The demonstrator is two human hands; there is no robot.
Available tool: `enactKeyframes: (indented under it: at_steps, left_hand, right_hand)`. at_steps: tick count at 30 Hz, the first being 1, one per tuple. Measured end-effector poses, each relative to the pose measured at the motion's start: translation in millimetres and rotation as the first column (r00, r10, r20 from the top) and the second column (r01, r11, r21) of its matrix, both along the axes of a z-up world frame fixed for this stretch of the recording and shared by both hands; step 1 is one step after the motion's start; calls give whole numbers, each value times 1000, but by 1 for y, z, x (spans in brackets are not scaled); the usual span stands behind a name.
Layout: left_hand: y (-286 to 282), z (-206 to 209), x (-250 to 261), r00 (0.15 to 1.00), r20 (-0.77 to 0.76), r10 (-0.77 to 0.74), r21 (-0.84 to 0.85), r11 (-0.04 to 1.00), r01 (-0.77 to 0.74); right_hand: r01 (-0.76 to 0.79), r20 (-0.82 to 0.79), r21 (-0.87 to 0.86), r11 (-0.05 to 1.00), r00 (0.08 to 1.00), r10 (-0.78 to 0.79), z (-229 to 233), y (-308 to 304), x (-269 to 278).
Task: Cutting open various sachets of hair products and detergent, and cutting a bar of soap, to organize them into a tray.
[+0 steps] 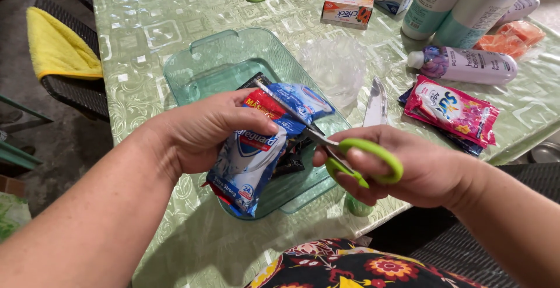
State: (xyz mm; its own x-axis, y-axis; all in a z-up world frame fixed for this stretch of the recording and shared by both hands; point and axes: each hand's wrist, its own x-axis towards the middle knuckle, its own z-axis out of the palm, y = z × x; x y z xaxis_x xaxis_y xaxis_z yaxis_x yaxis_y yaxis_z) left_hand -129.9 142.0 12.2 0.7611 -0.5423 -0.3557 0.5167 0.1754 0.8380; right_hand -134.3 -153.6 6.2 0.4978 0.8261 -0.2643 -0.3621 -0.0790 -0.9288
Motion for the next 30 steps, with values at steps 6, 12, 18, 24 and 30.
enactKeyframes:
  at_steps: [6,12,18,24,30]
  left_hand:
    - [2,2,1,1000,17,-14,-32,999,15]
    - [-4,4,-1,1000,-8,-19,-31,999,19]
    - [3,-5,8,999,-9,54,-125,991,-55]
    - [5,-3,35,945,39,325,345,883,-318]
    - [-16,-39,85,594,800,-86,591,286,-755]
  right_hand:
    - [43,12,-64,997,999,-43,-2,5,-2]
    - [54,53,-69,996,997,-51,4,12,2]
    - [68,82,-166,984,995,-55,4,17,4]
    - [246,304,-252,936,938,-165,6,12,11]
    - [596,420,-307,742,785,-456,3,-25,22]
